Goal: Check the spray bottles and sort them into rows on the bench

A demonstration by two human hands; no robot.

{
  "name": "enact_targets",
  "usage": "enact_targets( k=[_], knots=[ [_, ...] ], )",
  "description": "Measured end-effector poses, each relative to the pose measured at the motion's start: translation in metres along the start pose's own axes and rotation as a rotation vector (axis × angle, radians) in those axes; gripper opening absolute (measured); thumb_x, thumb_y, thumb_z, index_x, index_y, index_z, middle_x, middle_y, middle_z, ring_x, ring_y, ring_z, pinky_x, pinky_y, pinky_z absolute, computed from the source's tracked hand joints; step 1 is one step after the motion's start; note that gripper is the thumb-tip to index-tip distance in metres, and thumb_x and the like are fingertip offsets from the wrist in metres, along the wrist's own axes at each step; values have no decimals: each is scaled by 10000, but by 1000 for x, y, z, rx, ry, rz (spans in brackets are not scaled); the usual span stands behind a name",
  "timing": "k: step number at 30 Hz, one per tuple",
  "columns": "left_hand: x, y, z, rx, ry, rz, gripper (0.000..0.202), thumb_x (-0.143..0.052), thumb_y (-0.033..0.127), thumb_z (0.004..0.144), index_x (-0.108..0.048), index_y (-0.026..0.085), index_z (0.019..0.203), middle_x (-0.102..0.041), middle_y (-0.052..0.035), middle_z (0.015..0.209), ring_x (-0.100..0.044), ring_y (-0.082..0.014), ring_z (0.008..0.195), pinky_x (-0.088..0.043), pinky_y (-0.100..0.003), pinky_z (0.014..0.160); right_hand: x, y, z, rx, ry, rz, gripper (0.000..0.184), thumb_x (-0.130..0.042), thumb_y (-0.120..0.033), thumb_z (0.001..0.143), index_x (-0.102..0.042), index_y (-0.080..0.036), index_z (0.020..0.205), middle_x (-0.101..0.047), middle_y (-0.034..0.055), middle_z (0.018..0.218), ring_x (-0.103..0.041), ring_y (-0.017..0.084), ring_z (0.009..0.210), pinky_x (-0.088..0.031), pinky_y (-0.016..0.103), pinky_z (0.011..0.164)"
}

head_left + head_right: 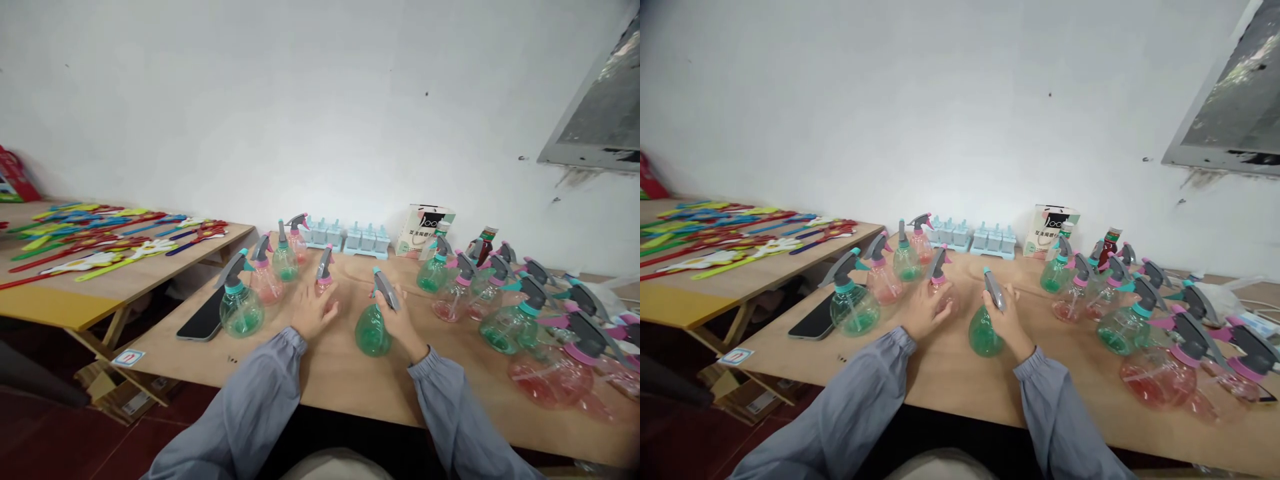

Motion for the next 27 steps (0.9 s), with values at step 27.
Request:
enact_targets(
  k=[27],
  knots=[
    [-3,6,-2,-40,-44,20,488,-567,389,895,-585,285,1372,-501,-178,1361,-500,-360,1253,-431,-498,993,5,11,4,13,-6,127,310,-544,-537,891,-643,-293,1055,-660,48,1085,-591,245,1086,-423,454,1037]
  ],
)
Point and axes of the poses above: each hand's wrist, its own z-axis towards the middle knuckle, its own x-axis out of the back of the hand, y = z × x, the point moved 6 cm from there along z, towards the middle knuckle
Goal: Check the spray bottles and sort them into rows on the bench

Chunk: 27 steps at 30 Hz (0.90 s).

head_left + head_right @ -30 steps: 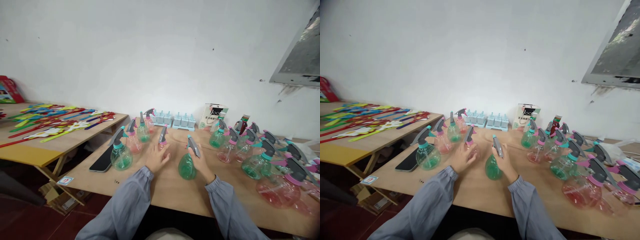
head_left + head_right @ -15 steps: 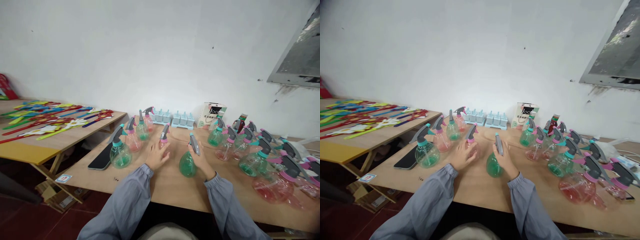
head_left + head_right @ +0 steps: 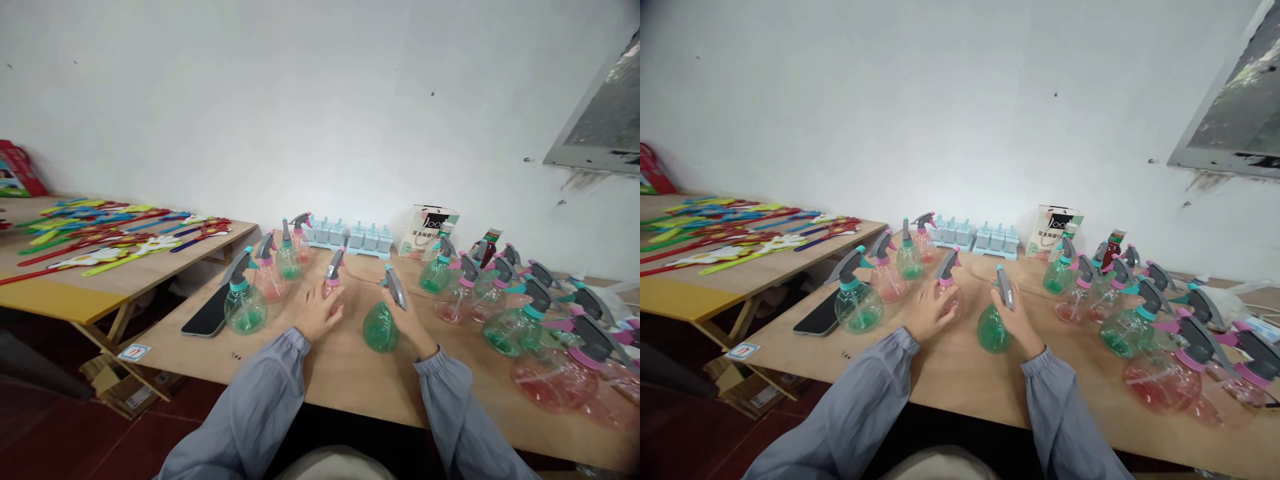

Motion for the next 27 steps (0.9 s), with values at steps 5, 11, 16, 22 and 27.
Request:
enact_targets(
  k=[5,11,16,22,27],
  knots=[
    [1,1,0,-8,-3,31,492,-572,380,898,-576,284,1380,-494,-182,1379,-504,-344,1264,-440,-477,992,7,1,0,-31,76,-127,321,-520,-583,886,-632,-283,870,-637,44,909,-595,271,972,-378,534,1039],
    [2,3,-1,-23,13,27,481,-567,369,903,-585,271,1373,-516,-179,1351,-513,-342,1263,-457,-472,974,3,-4,2,2,-7,-33,391,-531,-585,884,-631,-271,1094,-652,68,1111,-603,258,1083,-445,451,992],
    [3,3,-1,-36,21,29,479,-569,363,898,-593,259,1365,-523,-183,1350,-520,-345,1251,-460,-470,967,10,-16,-8,79,77,-153,363,-476,-570,920,-651,-256,868,-666,52,866,-635,253,885,-464,480,927],
    [3,2,-2,-45,37,26,462,-571,333,891,-607,252,1344,-529,-185,1342,-529,-348,1235,-465,-468,951,36,-17,-19,-6,63,-72,381,-566,-558,888,-699,-225,1015,-736,74,962,-681,249,935,-533,420,862],
    [2,2,-2,-51,42,18,458,-569,327,890,-604,237,1337,-508,-193,1364,-515,-352,1252,-460,-475,958,105,-5,-38,-100,328,-136,428,-646,-551,828,-702,-212,1084,-735,49,868,-684,211,815,-553,371,780]
  ],
)
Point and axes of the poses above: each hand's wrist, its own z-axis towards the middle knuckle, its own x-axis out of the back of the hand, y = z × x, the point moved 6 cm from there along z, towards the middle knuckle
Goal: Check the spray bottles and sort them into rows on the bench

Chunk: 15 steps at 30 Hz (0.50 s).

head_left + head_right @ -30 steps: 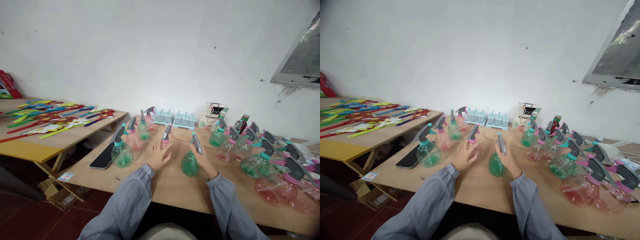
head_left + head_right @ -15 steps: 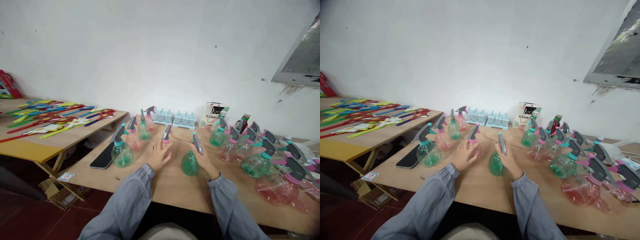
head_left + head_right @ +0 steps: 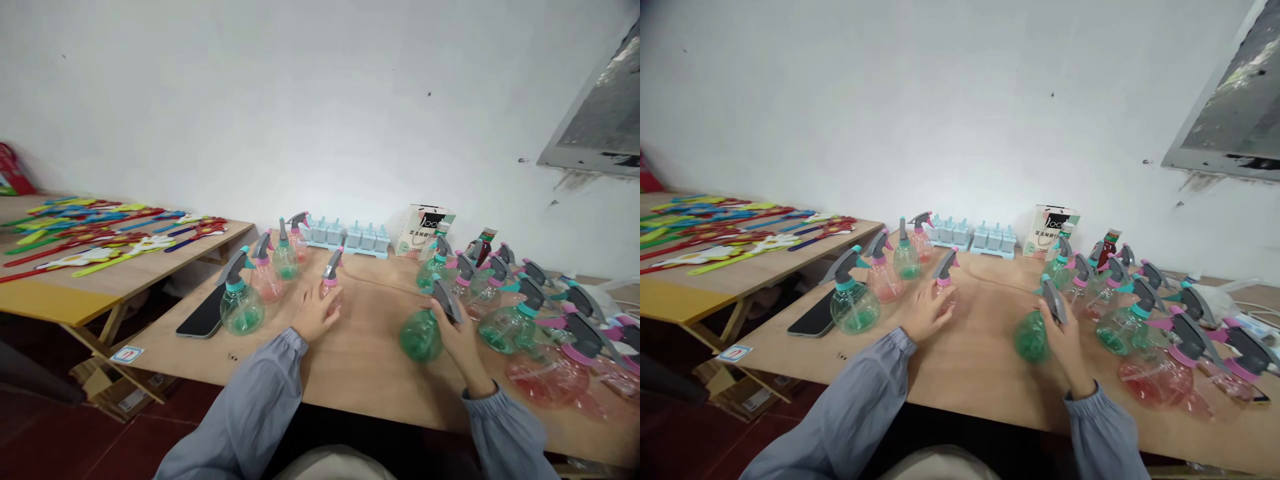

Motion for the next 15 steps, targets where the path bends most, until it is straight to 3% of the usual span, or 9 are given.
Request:
enact_targets(
  k=[4,7,11,15],
  knots=[
    [0,0,0,1,-10,6,458,-560,328,894,-599,237,1341,-509,-192,1357,-510,-349,1259,-459,-477,966,67,27,1,-50,284,-93,447,-686,-562,776,-721,-194,1027,-735,75,952,-685,246,881,-538,434,859],
    [1,0,0,-1,-16,7,449,-550,324,901,-601,235,1338,-507,-192,1363,-511,-352,1264,-459,-487,978,102,44,5,-84,436,-120,442,-704,-538,754,-730,-194,1030,-733,115,1000,-686,286,925,-521,453,887],
    [3,0,0,8,-15,5,456,-560,330,896,-599,245,1342,-501,-182,1371,-507,-353,1272,-458,-494,989,110,56,22,-114,383,-151,484,-694,-545,729,-716,-195,1063,-725,118,996,-672,311,942,-499,461,877],
    [4,0,0,6,-13,-5,454,-563,332,896,-598,256,1342,-505,-172,1367,-497,-352,1279,-455,-495,994,106,60,38,-98,330,-258,437,-639,-601,724,-693,-215,921,-682,73,831,-651,312,868,-492,453,791]
  ],
)
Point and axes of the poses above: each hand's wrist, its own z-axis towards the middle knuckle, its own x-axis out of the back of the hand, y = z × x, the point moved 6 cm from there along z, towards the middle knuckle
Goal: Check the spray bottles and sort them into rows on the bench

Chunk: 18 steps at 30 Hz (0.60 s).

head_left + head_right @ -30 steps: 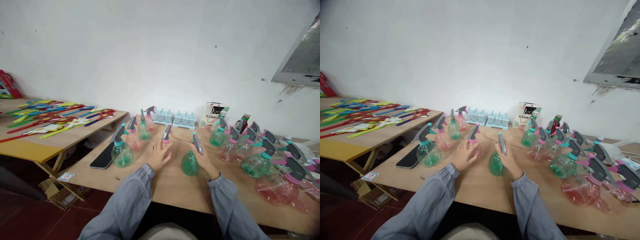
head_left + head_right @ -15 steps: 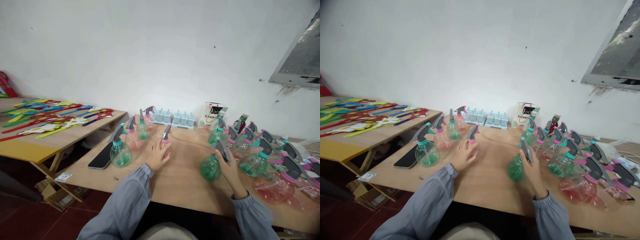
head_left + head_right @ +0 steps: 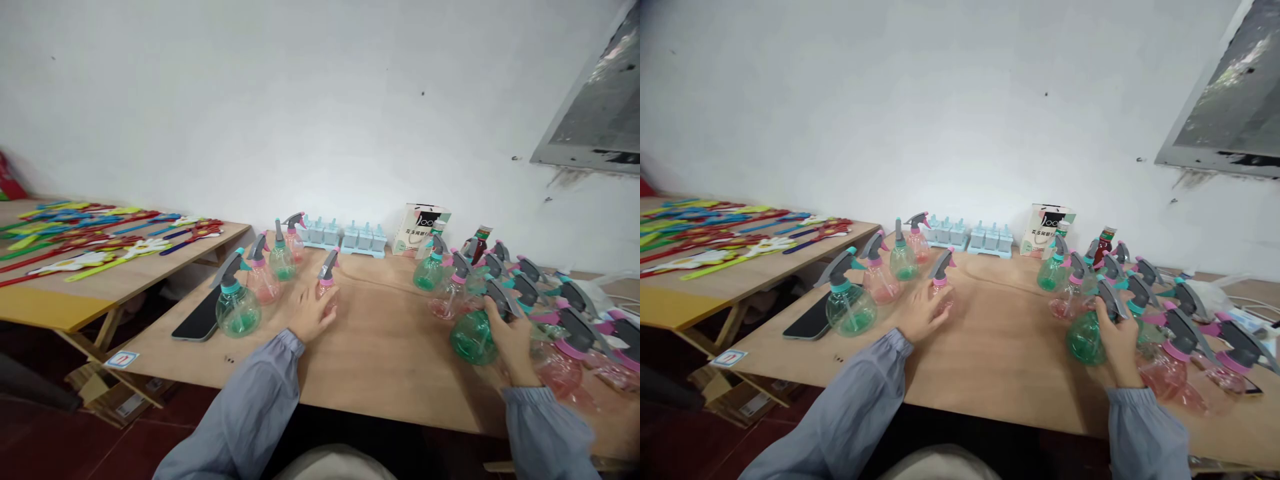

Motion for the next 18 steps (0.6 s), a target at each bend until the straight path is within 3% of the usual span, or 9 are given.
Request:
enact_targets(
  k=[6,10,12,15,16,18],
  knots=[
    [0,-1,0,2,-20,6,466,-561,344,896,-585,259,1353,-502,-165,1356,-510,-341,1238,-451,-488,983,-9,4,9,25,9,-9,416,-605,-624,748,-644,-229,875,-666,86,827,-640,332,887,-488,482,800],
    [0,-3,0,-8,-25,15,460,-545,350,907,-588,246,1353,-496,-171,1362,-508,-342,1237,-451,-488,984,-7,-6,2,88,-9,23,563,-617,-597,783,-582,-238,1215,-644,142,1228,-609,367,1132,-479,527,938],
    [0,-4,0,-15,-22,20,458,-541,358,914,-588,253,1357,-499,-162,1361,-506,-335,1238,-454,-480,985,6,-19,-10,197,122,16,609,-583,-573,835,-457,-302,1366,-547,130,1384,-557,370,1247,-446,568,1009],
    [-3,0,-1,-9,-13,19,441,-524,389,939,-591,289,1363,-511,-148,1342,-524,-319,1195,-468,-466,970,26,-48,-46,487,426,51,485,-523,-543,884,-461,-357,1328,-558,119,1306,-566,371,1218,-452,611,990],
    [-4,3,-1,0,-12,15,436,-521,402,946,-591,307,1366,-512,-147,1338,-534,-314,1170,-474,-463,959,23,-59,-59,576,422,80,422,-536,-518,884,-503,-351,1270,-584,112,1230,-590,363,1164,-465,609,970],
    [-5,15,-2,14,-19,8,443,-525,435,951,-580,342,1380,-502,-153,1354,-549,-310,1120,-483,-465,931,-4,-81,-80,652,164,123,339,-591,-447,871,-553,-305,1176,-616,89,1105,-627,327,1067,-486,582,956]
  ],
)
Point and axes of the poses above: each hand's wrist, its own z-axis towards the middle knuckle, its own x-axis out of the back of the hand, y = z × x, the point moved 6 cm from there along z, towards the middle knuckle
